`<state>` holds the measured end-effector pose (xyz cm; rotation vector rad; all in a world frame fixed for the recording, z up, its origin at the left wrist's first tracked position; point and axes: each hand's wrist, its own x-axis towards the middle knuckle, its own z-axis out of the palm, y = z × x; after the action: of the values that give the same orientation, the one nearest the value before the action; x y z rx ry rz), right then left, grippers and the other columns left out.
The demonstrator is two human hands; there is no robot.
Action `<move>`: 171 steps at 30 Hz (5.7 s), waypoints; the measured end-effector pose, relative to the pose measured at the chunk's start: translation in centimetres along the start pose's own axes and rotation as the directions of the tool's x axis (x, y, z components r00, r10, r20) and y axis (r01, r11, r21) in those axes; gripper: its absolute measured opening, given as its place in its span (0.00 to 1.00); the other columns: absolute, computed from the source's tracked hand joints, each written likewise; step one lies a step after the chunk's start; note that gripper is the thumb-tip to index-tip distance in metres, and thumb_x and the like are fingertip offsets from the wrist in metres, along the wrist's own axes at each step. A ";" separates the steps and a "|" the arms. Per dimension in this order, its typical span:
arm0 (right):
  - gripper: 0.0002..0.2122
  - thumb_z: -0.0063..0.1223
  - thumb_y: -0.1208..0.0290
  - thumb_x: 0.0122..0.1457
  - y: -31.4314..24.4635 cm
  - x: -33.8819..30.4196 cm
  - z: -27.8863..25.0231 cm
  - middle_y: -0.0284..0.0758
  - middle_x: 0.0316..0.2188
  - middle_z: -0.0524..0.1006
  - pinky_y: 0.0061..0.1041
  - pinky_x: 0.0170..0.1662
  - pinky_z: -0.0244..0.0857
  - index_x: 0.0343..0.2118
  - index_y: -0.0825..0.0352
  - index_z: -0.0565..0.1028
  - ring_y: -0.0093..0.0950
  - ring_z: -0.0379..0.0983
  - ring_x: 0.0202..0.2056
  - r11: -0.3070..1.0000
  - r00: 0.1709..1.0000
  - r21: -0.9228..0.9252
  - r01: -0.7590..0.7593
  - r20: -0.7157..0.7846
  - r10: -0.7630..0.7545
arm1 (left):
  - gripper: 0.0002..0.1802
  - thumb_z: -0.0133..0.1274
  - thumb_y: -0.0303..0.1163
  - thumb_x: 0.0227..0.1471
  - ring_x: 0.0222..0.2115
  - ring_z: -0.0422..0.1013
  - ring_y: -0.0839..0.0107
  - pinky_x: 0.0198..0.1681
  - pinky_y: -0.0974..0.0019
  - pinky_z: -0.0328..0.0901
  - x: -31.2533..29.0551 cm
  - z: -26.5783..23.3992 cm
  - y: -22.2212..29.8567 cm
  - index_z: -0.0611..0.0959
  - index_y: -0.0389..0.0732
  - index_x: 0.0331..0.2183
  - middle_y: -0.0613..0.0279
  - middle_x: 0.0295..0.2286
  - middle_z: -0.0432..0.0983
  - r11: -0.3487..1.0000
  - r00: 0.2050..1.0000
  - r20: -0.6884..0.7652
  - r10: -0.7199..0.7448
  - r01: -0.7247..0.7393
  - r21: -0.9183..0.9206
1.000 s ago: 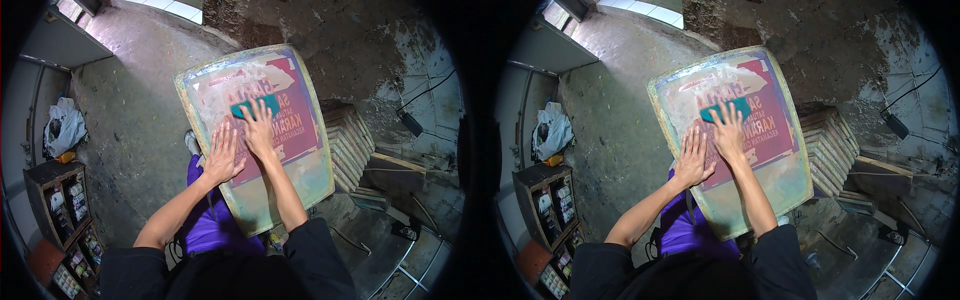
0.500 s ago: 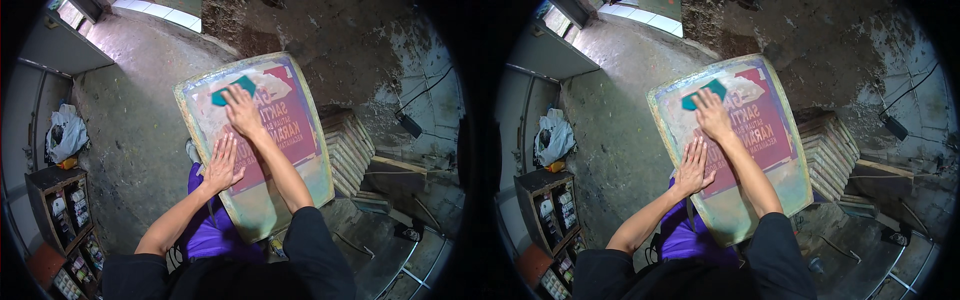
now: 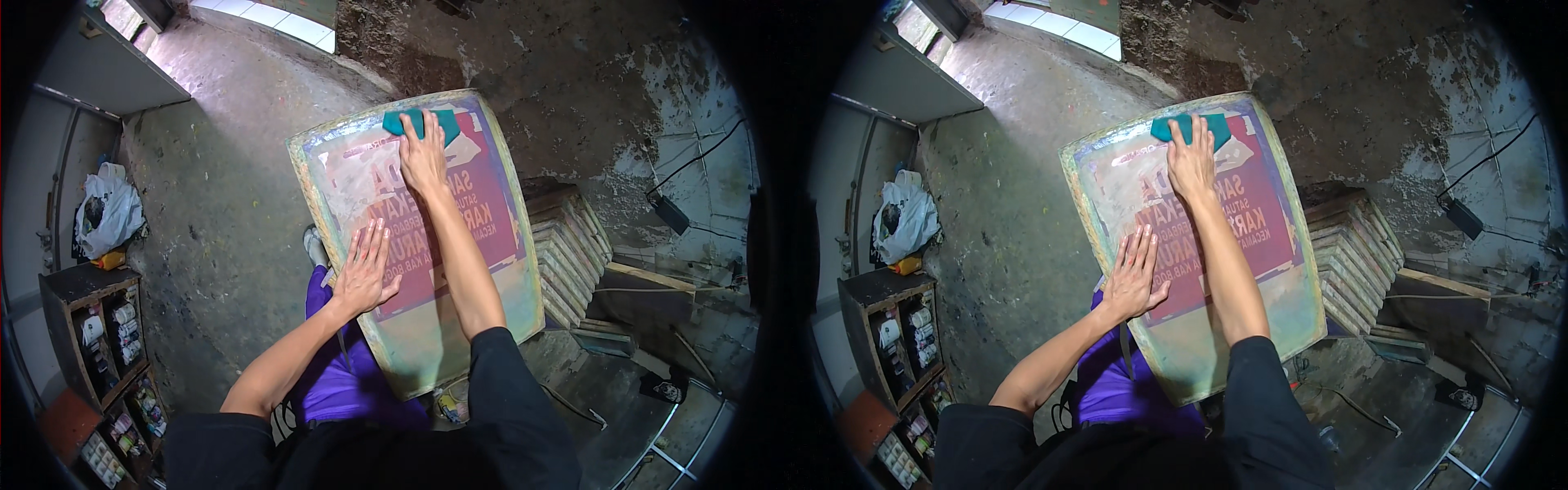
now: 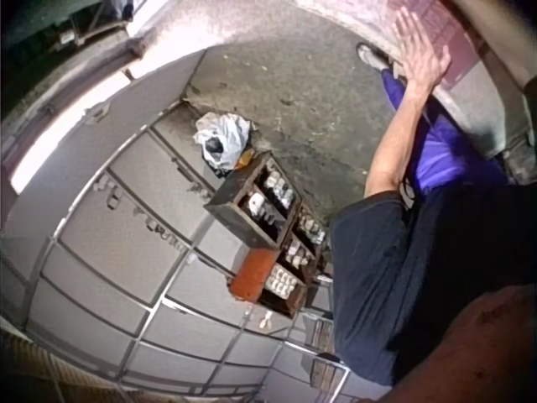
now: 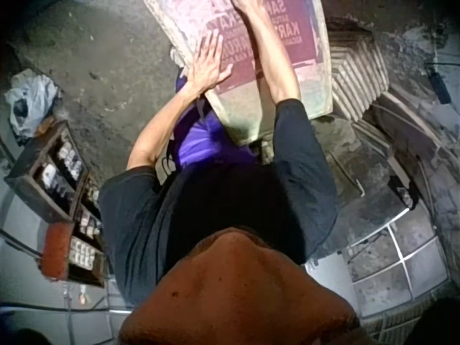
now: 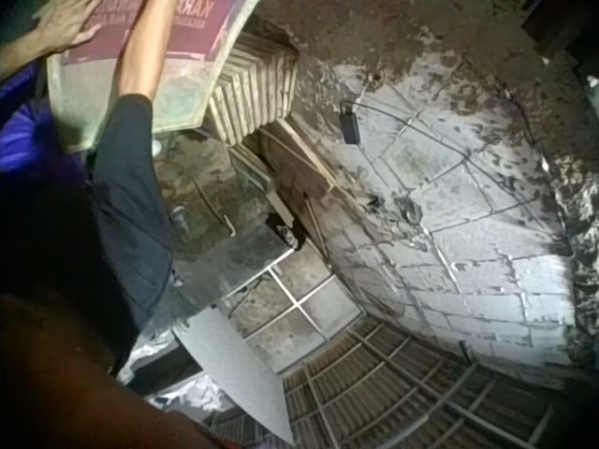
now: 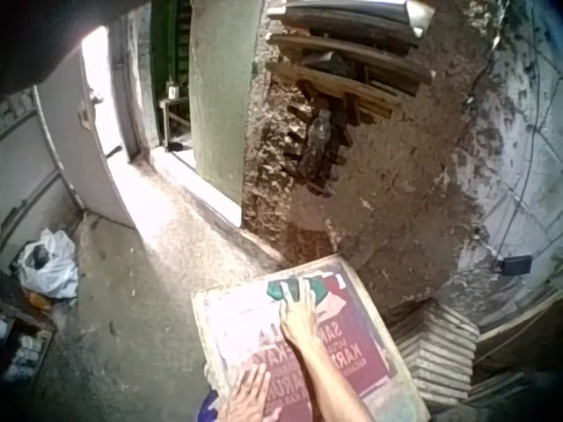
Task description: Cleaning a screen printing frame using a sponge and placing it on a storage shelf.
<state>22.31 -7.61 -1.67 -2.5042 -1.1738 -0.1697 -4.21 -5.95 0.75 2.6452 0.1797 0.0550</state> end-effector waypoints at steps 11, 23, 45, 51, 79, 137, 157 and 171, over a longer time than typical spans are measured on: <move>0.26 0.37 0.61 0.72 1.6 3.0 2.9 0.38 0.74 0.55 0.51 0.75 0.37 0.72 0.58 0.58 0.42 0.48 0.74 0.954 0.961 -0.117 0.274 0.064 -0.269 | 0.42 0.54 0.48 0.57 0.71 0.48 0.57 0.74 0.49 0.41 -0.4 1.0 -0.7 0.66 0.33 0.66 0.49 0.67 0.57 0.987 0.988 -0.030 0.154 -0.152 0.047; 0.29 0.47 0.65 0.65 -2.2 -4.8 2.0 0.37 0.72 0.59 0.52 0.75 0.38 0.70 0.61 0.62 0.42 0.51 0.73 0.766 0.772 0.197 0.612 0.061 -0.632 | 0.43 0.62 0.42 0.51 0.68 0.51 0.45 0.72 0.41 0.45 -1.6 3.8 -2.5 0.65 0.38 0.64 0.47 0.65 0.57 0.974 0.949 -0.270 0.161 -0.197 -0.113; 0.26 0.47 0.66 0.65 2.7 -14.7 -4.5 0.44 0.70 0.62 0.56 0.72 0.43 0.66 0.65 0.68 0.50 0.52 0.72 0.982 0.998 -0.187 -0.017 -0.061 0.006 | 0.52 0.50 0.60 0.59 0.71 0.42 0.39 0.72 0.37 0.37 -1.4 2.2 -2.4 0.51 0.37 0.70 0.37 0.70 0.46 0.971 0.943 -0.315 0.108 -0.168 -0.172; 0.24 0.47 0.60 0.64 -4.7 -22.3 -2.3 0.38 0.69 0.66 0.54 0.74 0.39 0.63 0.59 0.73 0.37 0.56 0.72 0.920 0.941 0.355 0.167 0.221 -0.256 | 0.52 0.49 0.61 0.59 0.71 0.41 0.39 0.72 0.37 0.37 -1.2 2.7 -2.8 0.52 0.36 0.70 0.38 0.69 0.47 0.966 0.933 -0.342 0.112 -0.184 -0.183; 0.29 0.43 0.61 0.68 -9.1 -36.0 -8.1 0.45 0.72 0.57 0.54 0.72 0.45 0.70 0.66 0.61 0.49 0.52 0.72 1.000 0.965 -0.023 0.002 0.262 0.004 | 0.38 0.51 0.43 0.62 0.71 0.48 0.49 0.74 0.46 0.40 -0.5 1.3 -1.3 0.62 0.35 0.67 0.46 0.69 0.53 0.999 0.984 -0.179 -0.027 0.021 -0.039; 0.23 0.48 0.69 0.67 -7.6 -28.0 -7.2 0.41 0.74 0.54 0.53 0.73 0.41 0.65 0.67 0.68 0.49 0.46 0.73 0.858 0.858 -0.072 -0.509 0.043 0.512 | 0.38 0.51 0.39 0.61 0.71 0.48 0.52 0.73 0.47 0.42 0.0 0.5 -0.1 0.62 0.35 0.67 0.48 0.69 0.55 0.994 0.983 -0.174 -0.052 0.067 0.083; 0.24 0.50 0.72 0.65 -3.5 -26.2 -8.6 0.42 0.73 0.55 0.56 0.73 0.42 0.65 0.68 0.69 0.49 0.47 0.73 0.798 0.800 -0.048 -0.600 -0.032 0.600 | 0.39 0.53 0.38 0.58 0.72 0.47 0.53 0.74 0.47 0.41 0.0 0.5 0.2 0.63 0.33 0.66 0.48 0.69 0.54 0.997 0.985 -0.170 -0.039 0.049 0.054; 0.22 0.45 0.75 0.66 -8.6 -30.2 -8.6 0.38 0.74 0.54 0.55 0.73 0.42 0.64 0.68 0.70 0.47 0.46 0.74 0.808 0.807 -0.009 -0.589 0.038 0.589 | 0.38 0.53 0.38 0.58 0.71 0.49 0.52 0.73 0.46 0.43 0.2 0.7 0.1 0.65 0.33 0.65 0.47 0.68 0.56 0.997 0.981 -0.189 -0.037 0.049 0.058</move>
<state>-3.30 -27.50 0.85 -2.7419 -0.3497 0.0509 -3.93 -6.35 0.25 2.6953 0.3059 0.2900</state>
